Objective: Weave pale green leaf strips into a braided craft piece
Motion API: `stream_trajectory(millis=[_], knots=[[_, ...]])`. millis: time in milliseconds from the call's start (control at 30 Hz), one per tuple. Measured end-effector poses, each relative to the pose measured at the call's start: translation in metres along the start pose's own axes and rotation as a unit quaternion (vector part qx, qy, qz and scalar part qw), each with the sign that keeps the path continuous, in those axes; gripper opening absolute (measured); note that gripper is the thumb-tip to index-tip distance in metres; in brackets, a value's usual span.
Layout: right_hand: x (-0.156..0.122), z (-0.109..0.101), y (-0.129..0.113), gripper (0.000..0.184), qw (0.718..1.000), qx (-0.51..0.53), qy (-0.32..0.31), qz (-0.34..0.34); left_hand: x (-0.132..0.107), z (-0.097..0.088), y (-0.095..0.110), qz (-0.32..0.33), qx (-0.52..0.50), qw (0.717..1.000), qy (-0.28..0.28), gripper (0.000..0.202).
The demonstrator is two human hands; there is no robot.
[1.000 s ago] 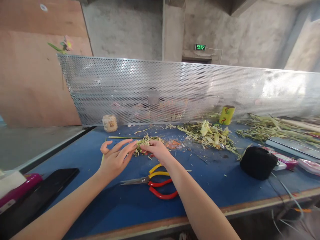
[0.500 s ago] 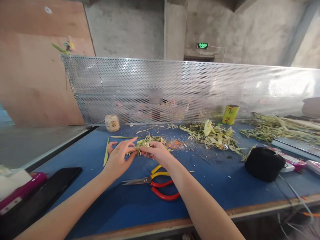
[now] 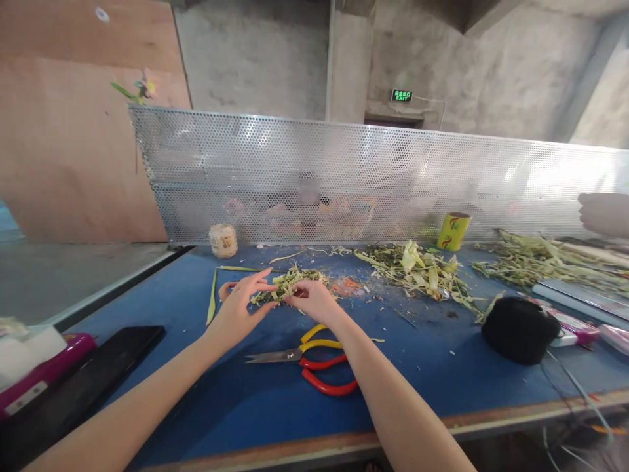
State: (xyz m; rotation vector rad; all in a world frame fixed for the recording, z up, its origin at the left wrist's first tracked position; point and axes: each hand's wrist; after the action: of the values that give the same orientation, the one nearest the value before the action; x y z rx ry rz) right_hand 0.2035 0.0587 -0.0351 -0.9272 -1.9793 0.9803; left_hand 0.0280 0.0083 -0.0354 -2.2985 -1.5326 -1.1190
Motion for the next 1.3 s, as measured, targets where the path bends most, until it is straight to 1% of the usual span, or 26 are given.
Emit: stream_trajectory(millis=[100,200,333,533,633,700,767,800,833,1000,1133,1200,1300], knots=[[0.002,0.002,0.005,0.027,0.999,-0.013,-0.022,-0.026,0.001,0.000,-0.002,-0.039,-0.070,0.996,-0.041,0.054],[0.003,0.003,0.008,0.030,0.999,0.000,-0.018,-0.047,0.002,0.001,-0.003,-0.060,-0.149,0.985,-0.067,0.060],[0.004,0.005,0.010,0.032,0.999,0.001,-0.008,-0.049,0.002,0.004,-0.006,-0.070,-0.214,0.972,-0.063,0.066],[0.002,0.007,-0.001,0.028,0.998,0.047,0.015,-0.024,0.001,0.007,-0.008,-0.081,-0.245,0.965,-0.056,0.070],[-0.001,0.006,-0.006,0.028,0.991,0.130,0.005,0.015,0.002,0.005,-0.005,-0.082,-0.263,0.960,-0.053,0.070],[-0.002,0.004,-0.007,0.029,0.972,0.225,-0.016,0.069,0.002,0.003,-0.003,-0.073,-0.267,0.960,-0.043,0.073],[-0.003,0.003,-0.007,0.029,0.943,0.307,-0.044,0.122,0.002,0.002,0.000,-0.065,-0.265,0.961,-0.036,0.075],[-0.003,0.003,-0.007,0.029,0.934,0.326,-0.056,0.138,0.002,0.002,0.000,-0.064,-0.265,0.961,-0.035,0.075],[-0.003,0.003,-0.007,0.029,0.931,0.330,-0.062,0.143,0.002,0.001,0.001,-0.067,-0.268,0.960,-0.036,0.074],[-0.002,0.002,-0.008,0.035,0.957,0.273,-0.031,0.094,0.002,0.003,-0.001,-0.119,-0.312,0.942,-0.034,0.067],[-0.001,0.004,-0.007,0.029,0.985,0.171,-0.015,0.030,0.000,0.003,-0.002,-0.146,-0.326,0.933,-0.043,0.071],[0.000,0.005,-0.006,0.027,0.991,0.134,-0.021,0.016,0.000,0.003,-0.002,-0.154,-0.328,0.931,-0.050,0.074],[0.000,0.004,-0.005,0.026,0.993,0.113,-0.024,0.014,-0.001,0.004,-0.002,-0.160,-0.340,0.925,-0.057,0.076]])
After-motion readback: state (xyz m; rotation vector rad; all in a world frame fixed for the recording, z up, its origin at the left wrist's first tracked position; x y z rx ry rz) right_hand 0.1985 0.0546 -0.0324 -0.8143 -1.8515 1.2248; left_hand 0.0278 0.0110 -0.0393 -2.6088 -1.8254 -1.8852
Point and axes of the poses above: each hand's wrist, its own x-axis towards the middle knuckle, its own z-axis out of the palm, y = z × x, and after that the axes turned 2 degrees about -z, right-handed
